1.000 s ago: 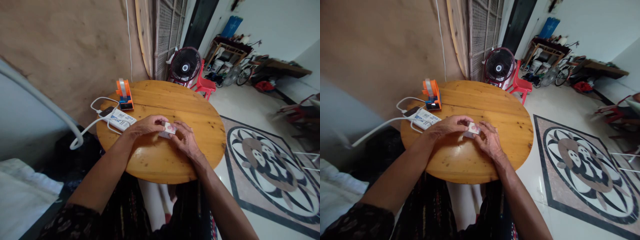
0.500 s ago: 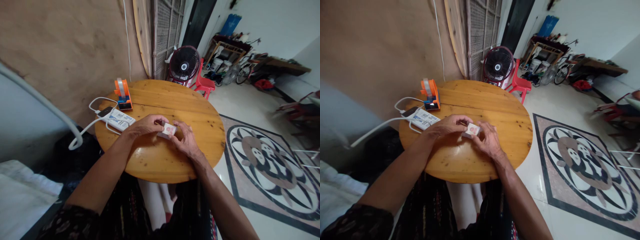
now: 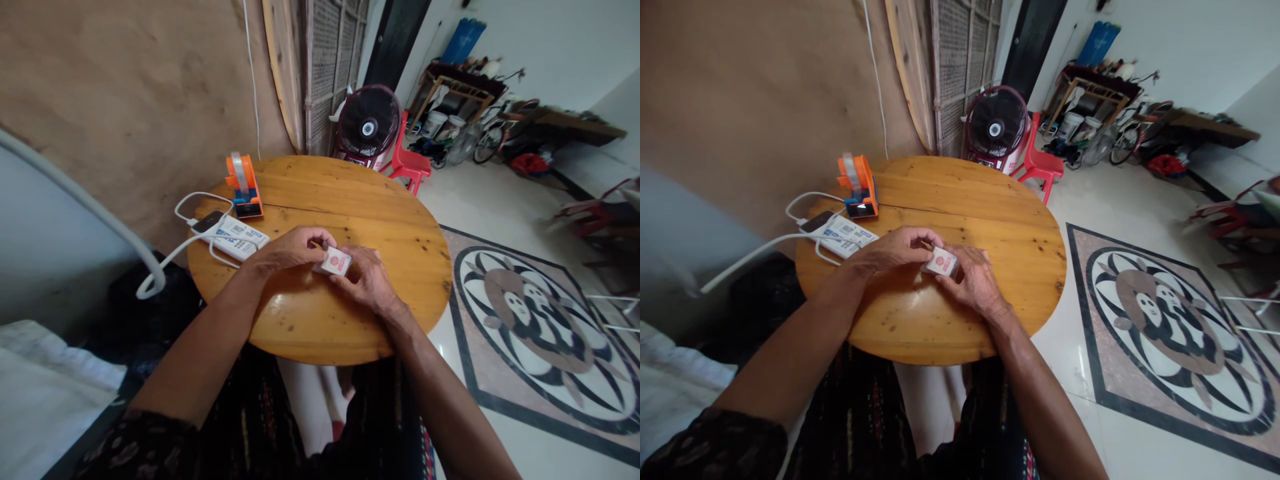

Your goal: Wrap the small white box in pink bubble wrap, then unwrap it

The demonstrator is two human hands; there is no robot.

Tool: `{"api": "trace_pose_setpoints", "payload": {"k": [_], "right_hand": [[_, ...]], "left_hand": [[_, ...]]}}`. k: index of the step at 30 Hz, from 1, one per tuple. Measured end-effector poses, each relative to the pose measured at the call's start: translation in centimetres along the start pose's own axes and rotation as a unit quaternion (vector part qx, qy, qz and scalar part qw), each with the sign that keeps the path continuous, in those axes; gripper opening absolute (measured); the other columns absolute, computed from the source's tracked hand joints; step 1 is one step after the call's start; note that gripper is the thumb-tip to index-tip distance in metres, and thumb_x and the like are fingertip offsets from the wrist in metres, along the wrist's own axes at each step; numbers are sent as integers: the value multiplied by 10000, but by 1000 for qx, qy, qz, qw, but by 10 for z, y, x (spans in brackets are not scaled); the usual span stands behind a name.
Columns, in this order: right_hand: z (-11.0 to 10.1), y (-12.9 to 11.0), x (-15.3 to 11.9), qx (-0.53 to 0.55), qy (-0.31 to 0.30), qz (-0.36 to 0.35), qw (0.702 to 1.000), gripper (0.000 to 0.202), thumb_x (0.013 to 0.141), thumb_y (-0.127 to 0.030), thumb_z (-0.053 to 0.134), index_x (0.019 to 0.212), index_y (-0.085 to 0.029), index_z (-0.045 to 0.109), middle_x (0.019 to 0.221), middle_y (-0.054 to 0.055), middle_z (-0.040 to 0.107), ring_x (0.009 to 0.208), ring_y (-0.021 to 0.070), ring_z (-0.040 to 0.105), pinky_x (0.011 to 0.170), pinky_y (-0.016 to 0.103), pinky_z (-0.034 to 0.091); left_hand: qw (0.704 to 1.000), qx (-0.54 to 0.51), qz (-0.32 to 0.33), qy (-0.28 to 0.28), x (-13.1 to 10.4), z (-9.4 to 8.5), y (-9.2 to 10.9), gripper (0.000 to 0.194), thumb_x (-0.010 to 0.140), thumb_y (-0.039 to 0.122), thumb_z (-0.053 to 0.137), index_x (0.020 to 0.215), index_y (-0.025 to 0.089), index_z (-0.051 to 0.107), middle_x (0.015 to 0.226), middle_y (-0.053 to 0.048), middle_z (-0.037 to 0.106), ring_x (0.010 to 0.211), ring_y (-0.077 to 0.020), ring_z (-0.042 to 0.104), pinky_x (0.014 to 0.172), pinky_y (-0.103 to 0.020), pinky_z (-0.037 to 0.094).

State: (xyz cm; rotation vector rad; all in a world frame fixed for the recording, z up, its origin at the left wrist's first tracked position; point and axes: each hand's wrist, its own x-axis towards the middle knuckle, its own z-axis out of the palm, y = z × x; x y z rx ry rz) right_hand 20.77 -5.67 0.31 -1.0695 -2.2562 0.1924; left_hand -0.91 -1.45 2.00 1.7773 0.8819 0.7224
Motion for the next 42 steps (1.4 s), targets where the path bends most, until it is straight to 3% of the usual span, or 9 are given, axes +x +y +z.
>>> {"api": "trace_pose_setpoints", "payload": {"k": [8, 14, 23, 34, 39, 42], "right_hand": [[2, 2, -1, 6, 0, 33, 999, 501, 818, -409, 654, 1264, -204, 554, 1187, 124, 682, 1073, 304, 627, 941, 483, 453], [3, 6, -2, 1, 26, 49, 998, 564, 813, -395, 643, 1312, -168, 512, 1248, 166, 645, 1146, 328, 599, 972, 516, 442], [5, 9, -2, -7, 25, 41, 999, 449, 835, -361, 628, 1247, -195, 562, 1199, 131, 681, 1083, 315, 625, 946, 500, 451], [4, 9, -2, -7, 28, 68, 997, 517, 817, -354, 612, 1299, -188, 526, 1218, 147, 665, 1115, 335, 610, 962, 534, 441], [4, 8, -2, -10, 26, 66, 997, 580, 796, -355, 623, 1326, -152, 500, 1266, 181, 632, 1167, 351, 584, 985, 556, 430], [5, 10, -2, -10, 29, 64, 997, 559, 811, -345, 617, 1327, -164, 500, 1238, 165, 653, 1138, 343, 601, 988, 553, 432]], "left_hand": [[1000, -14, -16, 9, 0, 2, 7, 351, 710, 288, 629, 1032, 149, 644, 1017, -61, 683, 913, -194, 634, 832, -329, 500], [999, -8, -21, 25, 1, 4, 1, 430, 722, 333, 650, 1107, 145, 620, 1041, -70, 676, 937, -209, 635, 852, -352, 504], [1000, -20, 2, -19, 0, 1, -1, 425, 743, 316, 663, 1132, 153, 613, 1096, -77, 677, 993, -210, 633, 881, -345, 498], [1000, -7, 5, 12, 3, 8, 1, 429, 748, 311, 641, 1147, 153, 630, 1115, -73, 683, 1017, -216, 627, 919, -363, 491], [999, -30, -16, -23, 3, 7, -3, 570, 718, 316, 696, 1246, 157, 553, 1170, -91, 663, 1040, -220, 632, 905, -354, 498], [999, -35, -7, -33, 2, 7, -4, 539, 724, 329, 698, 1217, 154, 568, 1138, -87, 672, 1019, -221, 635, 898, -361, 499]]}}
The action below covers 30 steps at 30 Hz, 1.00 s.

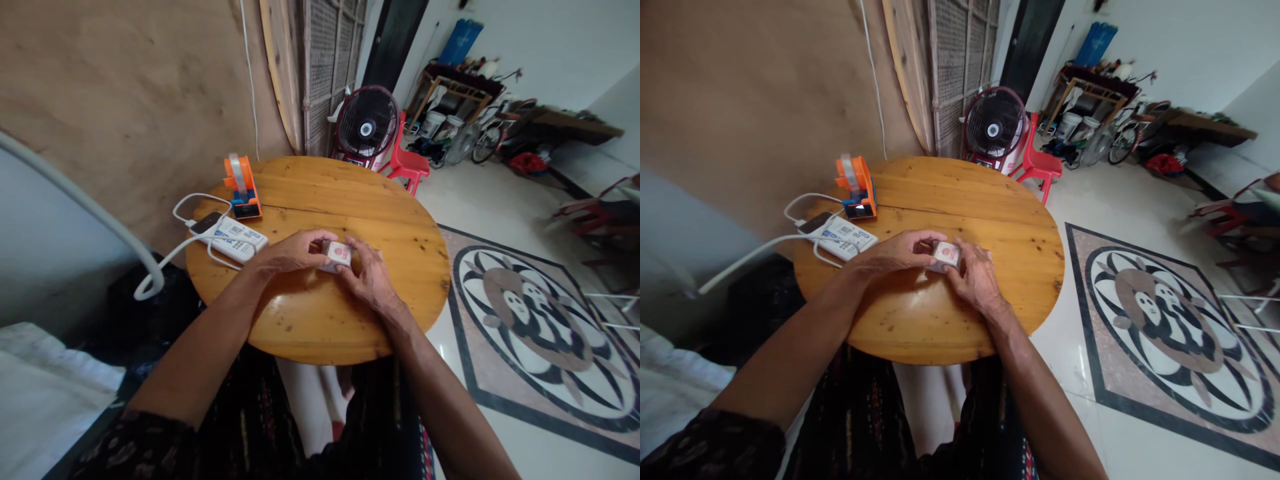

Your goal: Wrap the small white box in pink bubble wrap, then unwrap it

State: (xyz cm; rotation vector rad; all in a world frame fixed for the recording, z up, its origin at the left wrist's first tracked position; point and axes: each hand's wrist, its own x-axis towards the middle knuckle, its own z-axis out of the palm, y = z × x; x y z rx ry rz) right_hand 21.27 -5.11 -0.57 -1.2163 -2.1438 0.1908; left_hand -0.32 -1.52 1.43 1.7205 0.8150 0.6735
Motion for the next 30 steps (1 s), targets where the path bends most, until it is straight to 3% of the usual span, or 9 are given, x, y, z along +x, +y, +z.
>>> {"api": "trace_pose_setpoints", "payload": {"k": [7, 23, 30], "right_hand": [[1, 0, -1, -4, 4, 3, 1000, 545, 812, -351, 622, 1317, -178, 511, 1217, 150, 666, 1106, 335, 612, 971, 544, 443], [-12, -12, 0, 50, 60, -5, 997, 283, 900, -394, 557, 1121, -224, 603, 1136, 108, 686, 1091, 281, 628, 957, 474, 446], [-14, -9, 1, 213, 112, 97, 966, 306, 891, -461, 579, 1078, -227, 642, 1141, 81, 691, 1106, 253, 624, 1009, 444, 457]], "left_hand": [[999, 25, 20, 9, 1, 0, 0, 442, 734, 311, 677, 1147, 165, 620, 1085, -69, 685, 980, -206, 638, 871, -340, 503], [999, 5, -6, 47, 2, 1, 2, 596, 696, 288, 664, 1263, 140, 554, 1254, -145, 616, 1099, -256, 615, 914, -389, 498], [999, 46, 16, 7, 2, 1, -6, 665, 705, 272, 650, 1339, 155, 487, 1176, -100, 647, 1031, -221, 625, 887, -349, 494]]}}
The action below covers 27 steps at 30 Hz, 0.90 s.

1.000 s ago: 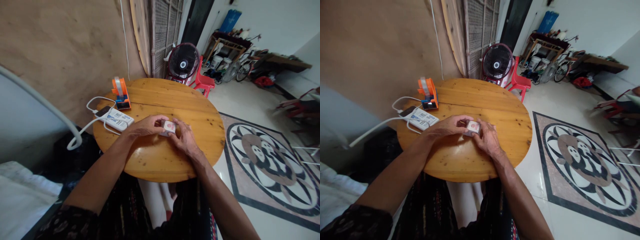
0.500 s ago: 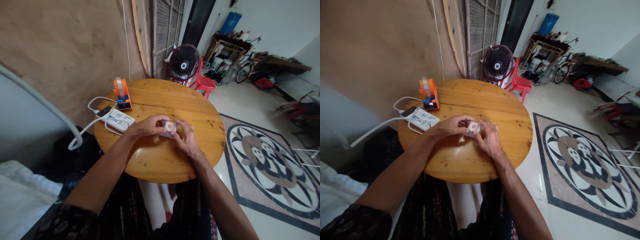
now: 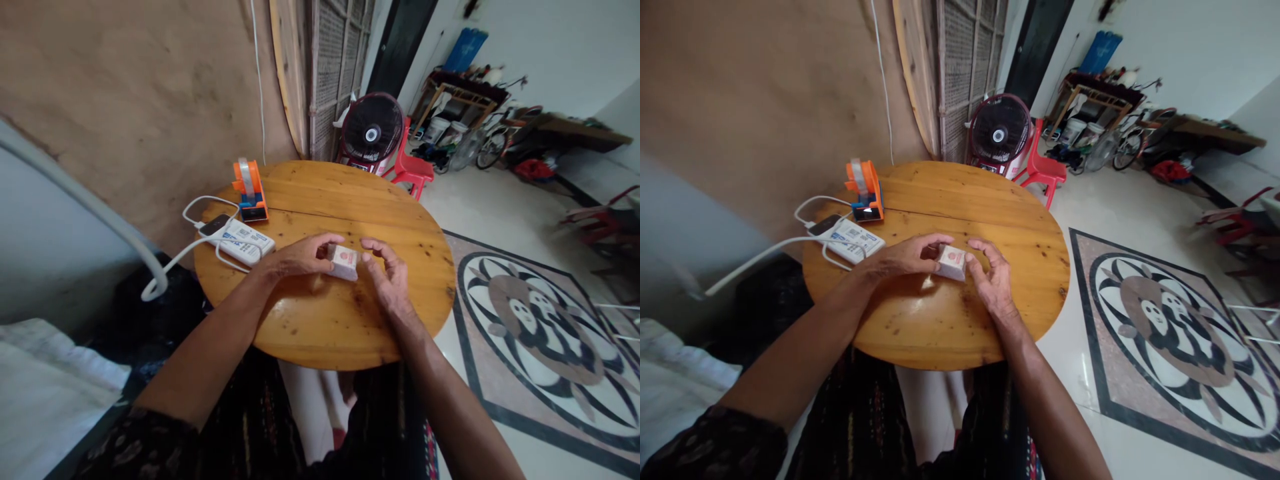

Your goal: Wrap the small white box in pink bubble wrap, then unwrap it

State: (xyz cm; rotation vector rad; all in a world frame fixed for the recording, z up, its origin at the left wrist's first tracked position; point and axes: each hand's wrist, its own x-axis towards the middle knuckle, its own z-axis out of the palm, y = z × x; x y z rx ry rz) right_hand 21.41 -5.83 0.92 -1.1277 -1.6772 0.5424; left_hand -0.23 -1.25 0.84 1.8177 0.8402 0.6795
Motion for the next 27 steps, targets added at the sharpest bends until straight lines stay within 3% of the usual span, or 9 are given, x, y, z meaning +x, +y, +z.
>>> {"api": "trace_pose_setpoints", "payload": {"k": [5, 12, 16, 20, 23, 27], "right_hand": [[4, 8, 5, 76, -8, 59, 995, 321, 887, -480, 588, 1060, -223, 668, 1136, 73, 694, 1095, 241, 621, 1008, 431, 451], [-2, 5, 26, 87, -5, 53, 995, 319, 881, -509, 582, 1016, -242, 692, 1101, 47, 699, 1097, 236, 616, 1049, 442, 416], [2, 6, 54, 93, -21, 40, 995, 341, 848, -528, 614, 1009, -238, 691, 1055, 46, 706, 1051, 227, 624, 1021, 426, 432], [21, 17, 75, 141, -50, 48, 988, 368, 761, -520, 703, 976, -223, 679, 1009, 54, 705, 969, 213, 637, 951, 398, 471], [29, 27, 76, 163, -57, 88, 981, 364, 718, -494, 740, 945, -217, 674, 1001, 59, 705, 948, 212, 638, 910, 388, 487], [17, 32, 70, 179, -81, 92, 976, 339, 717, -445, 761, 970, -236, 680, 1050, 50, 705, 1013, 217, 630, 932, 387, 479]], "left_hand": [[994, 106, 18, 8, 2, 5, 0, 632, 697, 247, 670, 1306, 177, 517, 1126, -61, 644, 987, -211, 604, 871, -335, 486], [991, 114, 28, 57, 3, 7, 6, 427, 706, 243, 665, 1129, 202, 622, 1048, -28, 645, 929, -192, 600, 831, -324, 491], [985, 126, 17, 119, 4, 6, -2, 459, 708, 267, 674, 1156, 183, 615, 1091, -57, 610, 969, -203, 589, 853, -339, 493], [982, 141, 7, 122, 5, 6, -4, 511, 713, 273, 675, 1207, 178, 588, 1101, -68, 595, 995, -214, 580, 873, -354, 490], [985, 128, -8, 114, 6, 7, -2, 561, 707, 210, 649, 1257, 168, 548, 1125, -80, 605, 997, -216, 585, 876, -362, 491], [989, 87, -23, 117, 7, 8, -5, 673, 703, 191, 642, 1350, 157, 462, 1173, -103, 614, 1014, -224, 595, 889, -380, 493]]}}
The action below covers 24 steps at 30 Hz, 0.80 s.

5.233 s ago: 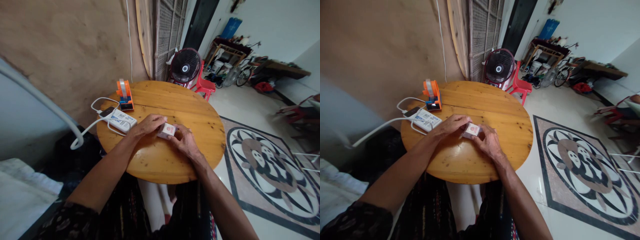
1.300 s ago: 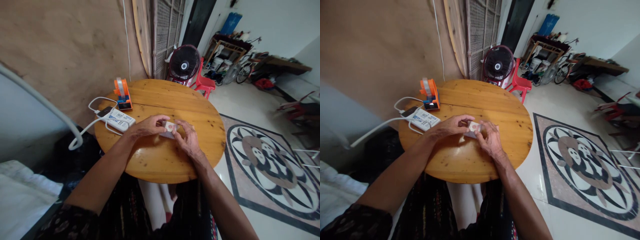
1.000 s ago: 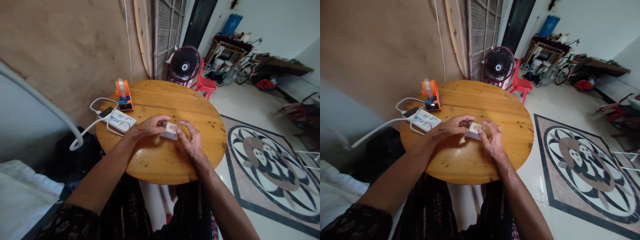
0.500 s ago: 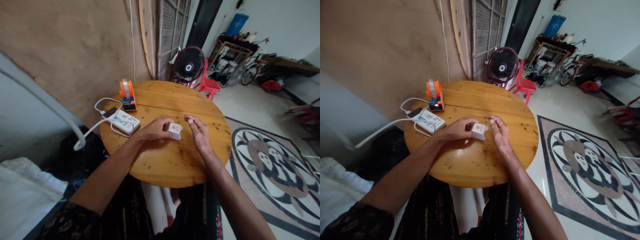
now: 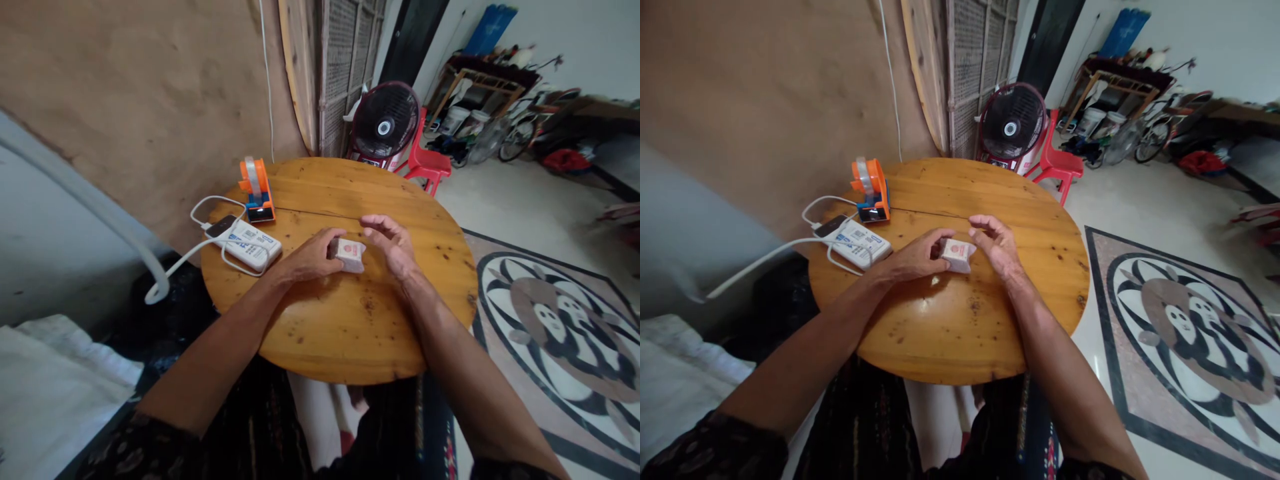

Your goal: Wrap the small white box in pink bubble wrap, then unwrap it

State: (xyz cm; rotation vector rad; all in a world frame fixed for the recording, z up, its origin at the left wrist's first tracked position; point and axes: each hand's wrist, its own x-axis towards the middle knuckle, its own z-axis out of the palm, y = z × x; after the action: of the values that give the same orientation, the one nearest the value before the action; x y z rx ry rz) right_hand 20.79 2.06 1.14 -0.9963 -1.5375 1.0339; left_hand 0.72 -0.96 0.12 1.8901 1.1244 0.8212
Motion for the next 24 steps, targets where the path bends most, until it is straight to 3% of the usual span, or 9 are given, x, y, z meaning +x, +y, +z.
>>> {"api": "trace_pose_setpoints", "payload": {"k": [5, 10, 14, 24], "right_hand": [[-17, -13, -5, -11, -143, 21, 990, 430, 712, -401, 786, 1100, -266, 660, 1204, 34, 663, 1142, 227, 590, 1011, 398, 434], [-13, -20, -8, -87, -262, 29, 961, 525, 683, -377, 806, 1164, -262, 630, 1174, 23, 666, 1073, 229, 607, 988, 405, 438], [-8, -21, -10, -116, -259, 21, 959, 495, 687, -344, 788, 1146, -245, 631, 1138, 20, 670, 1050, 226, 605, 968, 396, 440], [-1, -12, -8, -109, -186, 3, 976, 311, 706, -362, 774, 973, -230, 685, 917, 8, 690, 872, 188, 619, 828, 338, 487]], "left_hand": [[999, -23, -27, -3, -1, -1, 1, 651, 713, 226, 662, 1336, 158, 482, 1186, -108, 622, 1032, -235, 601, 892, -388, 497], [999, -35, -10, -14, -2, -5, 8, 524, 728, 308, 706, 1223, 184, 585, 1124, -83, 647, 991, -233, 607, 869, -380, 499], [999, -29, -11, -8, -1, -5, 7, 469, 713, 337, 732, 1144, 185, 625, 1054, -74, 655, 950, -226, 609, 835, -363, 502], [1000, 1, -10, -8, -1, -5, 5, 454, 747, 330, 685, 1174, 192, 612, 1057, -71, 656, 937, -223, 609, 828, -364, 502]]}}
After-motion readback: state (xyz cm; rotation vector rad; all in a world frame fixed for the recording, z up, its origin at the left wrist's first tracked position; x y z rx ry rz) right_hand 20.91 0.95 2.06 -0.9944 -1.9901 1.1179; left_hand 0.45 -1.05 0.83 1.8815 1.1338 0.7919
